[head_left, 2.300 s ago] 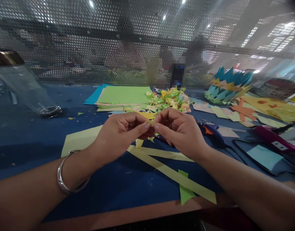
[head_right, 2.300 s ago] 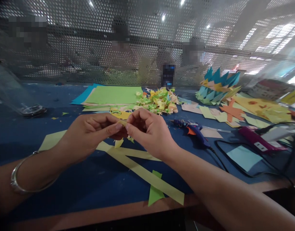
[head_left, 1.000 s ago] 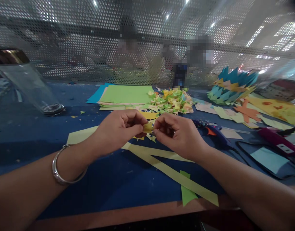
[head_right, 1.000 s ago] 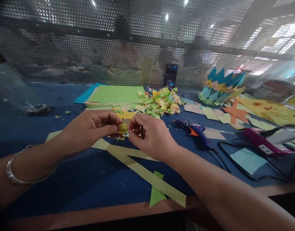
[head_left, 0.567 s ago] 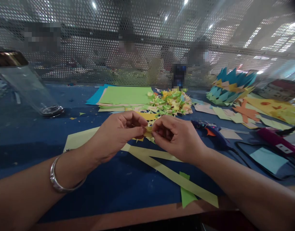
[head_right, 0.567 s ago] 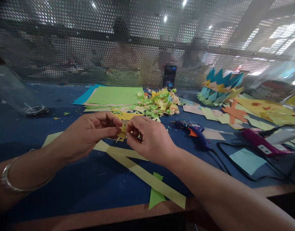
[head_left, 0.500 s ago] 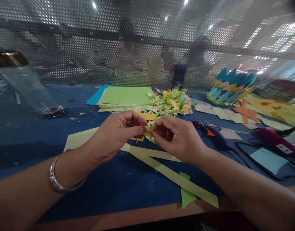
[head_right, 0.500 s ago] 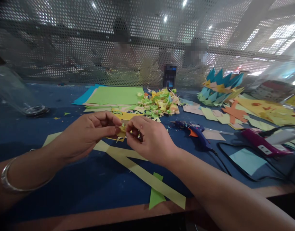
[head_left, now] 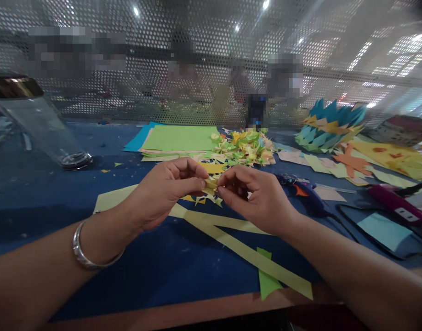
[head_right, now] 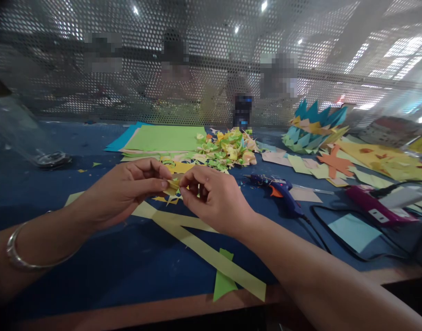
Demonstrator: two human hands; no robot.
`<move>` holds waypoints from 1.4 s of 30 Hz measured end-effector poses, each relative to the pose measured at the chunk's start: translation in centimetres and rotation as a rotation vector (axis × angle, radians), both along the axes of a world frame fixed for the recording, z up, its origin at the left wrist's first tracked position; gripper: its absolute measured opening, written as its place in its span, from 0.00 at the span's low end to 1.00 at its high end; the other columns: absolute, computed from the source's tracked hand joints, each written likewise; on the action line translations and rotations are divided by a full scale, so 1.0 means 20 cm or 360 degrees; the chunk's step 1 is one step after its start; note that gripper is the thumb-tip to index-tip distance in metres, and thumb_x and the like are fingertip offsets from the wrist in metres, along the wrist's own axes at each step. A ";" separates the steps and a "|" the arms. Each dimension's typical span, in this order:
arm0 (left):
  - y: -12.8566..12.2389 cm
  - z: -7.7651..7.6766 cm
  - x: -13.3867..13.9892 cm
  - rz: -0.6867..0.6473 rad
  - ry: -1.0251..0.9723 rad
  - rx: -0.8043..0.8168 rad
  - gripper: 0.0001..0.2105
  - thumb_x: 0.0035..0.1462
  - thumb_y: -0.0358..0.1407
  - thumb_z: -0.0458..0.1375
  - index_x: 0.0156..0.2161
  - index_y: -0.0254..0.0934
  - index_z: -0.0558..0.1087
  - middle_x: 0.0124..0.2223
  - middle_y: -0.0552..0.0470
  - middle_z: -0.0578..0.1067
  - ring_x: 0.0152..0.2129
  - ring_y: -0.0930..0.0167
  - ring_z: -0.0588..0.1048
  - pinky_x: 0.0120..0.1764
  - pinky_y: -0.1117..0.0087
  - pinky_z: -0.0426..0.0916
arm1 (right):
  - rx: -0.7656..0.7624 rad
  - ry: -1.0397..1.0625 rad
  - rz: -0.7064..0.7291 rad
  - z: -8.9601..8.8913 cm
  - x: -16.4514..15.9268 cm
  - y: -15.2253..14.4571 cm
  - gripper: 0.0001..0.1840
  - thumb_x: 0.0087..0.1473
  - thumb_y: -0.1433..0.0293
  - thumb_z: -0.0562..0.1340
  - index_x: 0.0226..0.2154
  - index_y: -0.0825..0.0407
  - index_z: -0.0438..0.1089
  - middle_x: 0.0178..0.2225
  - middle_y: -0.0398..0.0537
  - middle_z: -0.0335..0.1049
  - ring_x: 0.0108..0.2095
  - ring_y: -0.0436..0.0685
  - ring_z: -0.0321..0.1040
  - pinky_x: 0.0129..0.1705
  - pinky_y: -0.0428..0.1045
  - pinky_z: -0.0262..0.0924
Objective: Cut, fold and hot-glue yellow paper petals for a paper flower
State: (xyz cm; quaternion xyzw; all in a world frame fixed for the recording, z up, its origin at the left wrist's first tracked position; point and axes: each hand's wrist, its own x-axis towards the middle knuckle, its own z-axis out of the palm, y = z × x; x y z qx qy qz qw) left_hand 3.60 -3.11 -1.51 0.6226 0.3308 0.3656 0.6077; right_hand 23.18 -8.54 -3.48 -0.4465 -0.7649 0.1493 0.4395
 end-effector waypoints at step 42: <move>-0.03 -0.04 0.02 0.0063 0.0158 0.0245 0.09 0.53 0.32 0.65 0.38 0.37 0.70 0.32 0.55 0.75 0.28 0.74 0.75 0.34 0.72 0.71 | -0.0030 -0.0025 -0.0038 0.01 -0.01 0.00 0.03 0.57 0.71 0.62 0.31 0.52 0.67 0.25 0.38 0.62 0.23 0.45 0.57 0.26 0.44 0.55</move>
